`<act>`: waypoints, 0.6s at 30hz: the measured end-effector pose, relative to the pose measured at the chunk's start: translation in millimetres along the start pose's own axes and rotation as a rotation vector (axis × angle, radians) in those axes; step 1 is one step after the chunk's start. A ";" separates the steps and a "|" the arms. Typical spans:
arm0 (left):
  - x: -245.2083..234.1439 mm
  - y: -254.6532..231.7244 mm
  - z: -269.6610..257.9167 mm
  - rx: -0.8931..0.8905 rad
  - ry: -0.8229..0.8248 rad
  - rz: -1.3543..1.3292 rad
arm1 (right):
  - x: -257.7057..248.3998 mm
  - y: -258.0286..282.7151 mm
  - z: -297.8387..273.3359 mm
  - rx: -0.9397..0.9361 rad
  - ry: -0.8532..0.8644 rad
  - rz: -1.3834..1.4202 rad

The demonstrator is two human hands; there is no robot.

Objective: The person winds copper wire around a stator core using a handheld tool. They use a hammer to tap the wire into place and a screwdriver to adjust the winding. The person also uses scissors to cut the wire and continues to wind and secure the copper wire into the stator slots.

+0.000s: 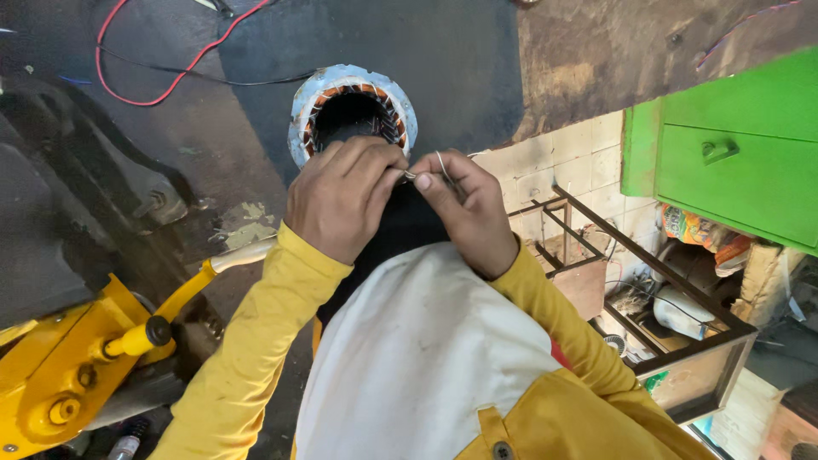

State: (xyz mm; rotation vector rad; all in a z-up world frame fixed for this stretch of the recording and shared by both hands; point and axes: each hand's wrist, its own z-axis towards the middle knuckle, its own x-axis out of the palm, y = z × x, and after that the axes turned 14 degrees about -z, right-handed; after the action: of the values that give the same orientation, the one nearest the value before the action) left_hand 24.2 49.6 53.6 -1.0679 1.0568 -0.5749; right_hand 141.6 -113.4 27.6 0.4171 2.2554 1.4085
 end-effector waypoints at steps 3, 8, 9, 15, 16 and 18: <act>-3.9 -3.2 -4.0 0.059 -0.028 0.029 | 3.7 -8.4 3.2 0.115 0.056 0.325; -8.5 -9.2 -11.5 0.172 -0.039 0.119 | 3.0 -13.4 1.8 0.130 0.051 0.342; -8.8 -9.5 -13.5 0.194 -0.030 0.150 | 4.2 -14.3 2.2 0.121 0.057 0.346; 4.3 0.8 -3.5 0.277 -0.018 0.235 | 4.7 -13.9 0.6 0.148 0.078 0.427; 6.1 2.5 -2.6 0.260 -0.042 0.280 | 5.3 -14.2 -0.9 0.112 0.043 0.352; 9.4 6.6 0.4 0.232 -0.091 0.370 | 5.9 -14.2 -3.7 0.034 -0.031 0.201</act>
State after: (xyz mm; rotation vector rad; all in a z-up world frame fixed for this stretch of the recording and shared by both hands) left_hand 27.8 44.9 43.8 -0.6683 1.0474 -0.3362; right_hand 134.3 -119.6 15.0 0.6885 2.2668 1.4511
